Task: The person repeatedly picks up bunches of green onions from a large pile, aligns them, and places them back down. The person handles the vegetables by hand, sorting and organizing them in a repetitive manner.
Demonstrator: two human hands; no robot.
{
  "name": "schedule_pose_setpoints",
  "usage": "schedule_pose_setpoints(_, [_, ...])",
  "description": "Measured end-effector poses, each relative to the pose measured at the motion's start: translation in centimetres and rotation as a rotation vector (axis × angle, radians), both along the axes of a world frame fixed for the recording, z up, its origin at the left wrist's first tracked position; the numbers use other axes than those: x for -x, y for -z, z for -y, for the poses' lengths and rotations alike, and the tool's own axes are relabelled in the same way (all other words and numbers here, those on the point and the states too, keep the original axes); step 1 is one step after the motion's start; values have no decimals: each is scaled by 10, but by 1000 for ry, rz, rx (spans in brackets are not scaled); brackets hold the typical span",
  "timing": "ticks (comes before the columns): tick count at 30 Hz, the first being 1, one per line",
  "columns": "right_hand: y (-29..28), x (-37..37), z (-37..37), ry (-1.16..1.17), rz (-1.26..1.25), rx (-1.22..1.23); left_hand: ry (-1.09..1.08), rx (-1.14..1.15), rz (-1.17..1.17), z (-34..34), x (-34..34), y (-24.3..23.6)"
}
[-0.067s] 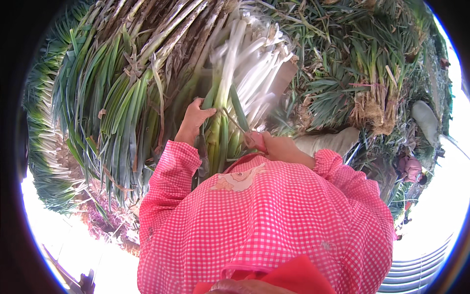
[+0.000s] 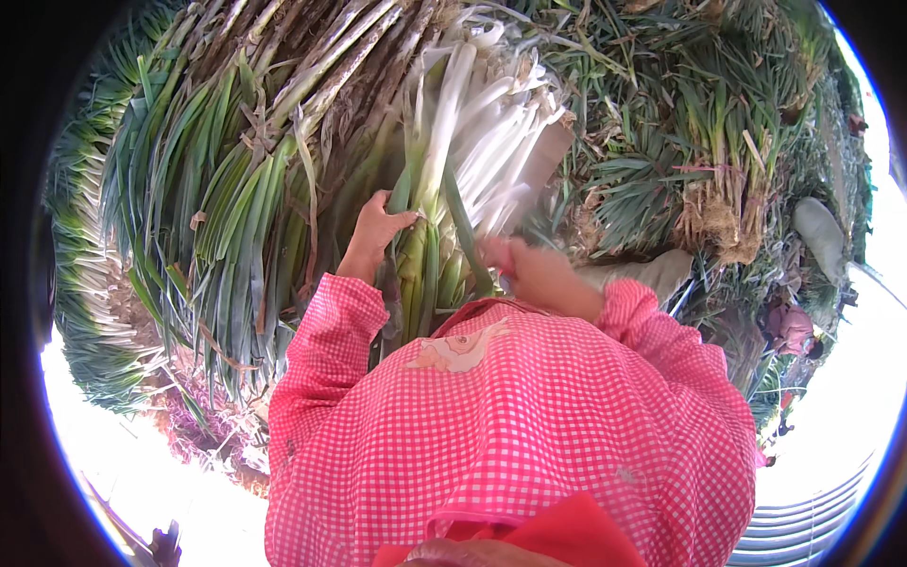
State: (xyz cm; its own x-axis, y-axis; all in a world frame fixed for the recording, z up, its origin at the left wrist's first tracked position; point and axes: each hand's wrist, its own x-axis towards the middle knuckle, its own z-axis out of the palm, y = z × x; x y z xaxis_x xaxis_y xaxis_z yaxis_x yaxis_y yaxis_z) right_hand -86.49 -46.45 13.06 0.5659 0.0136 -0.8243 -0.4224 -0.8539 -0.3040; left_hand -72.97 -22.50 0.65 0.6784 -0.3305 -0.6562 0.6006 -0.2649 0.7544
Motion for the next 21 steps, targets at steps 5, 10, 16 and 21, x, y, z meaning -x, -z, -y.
schedule_pose_setpoints(5, [5, -9, -3, 99, -20, 76, 186, -183, 162, 3, 1, -16])
schedule_pose_setpoints(10, [-41, -59, -12, 77, -6, 69, 423, -421, 398, 2, 12, -62])
schedule_pose_setpoints(16, [-18, -87, -6, 175, 220, -48, 324, -502, 687, -26, -5, -49])
schedule_pose_setpoints(21, [2, -130, -33, -154, 156, -125, 373, -915, 880, -28, -44, 30])
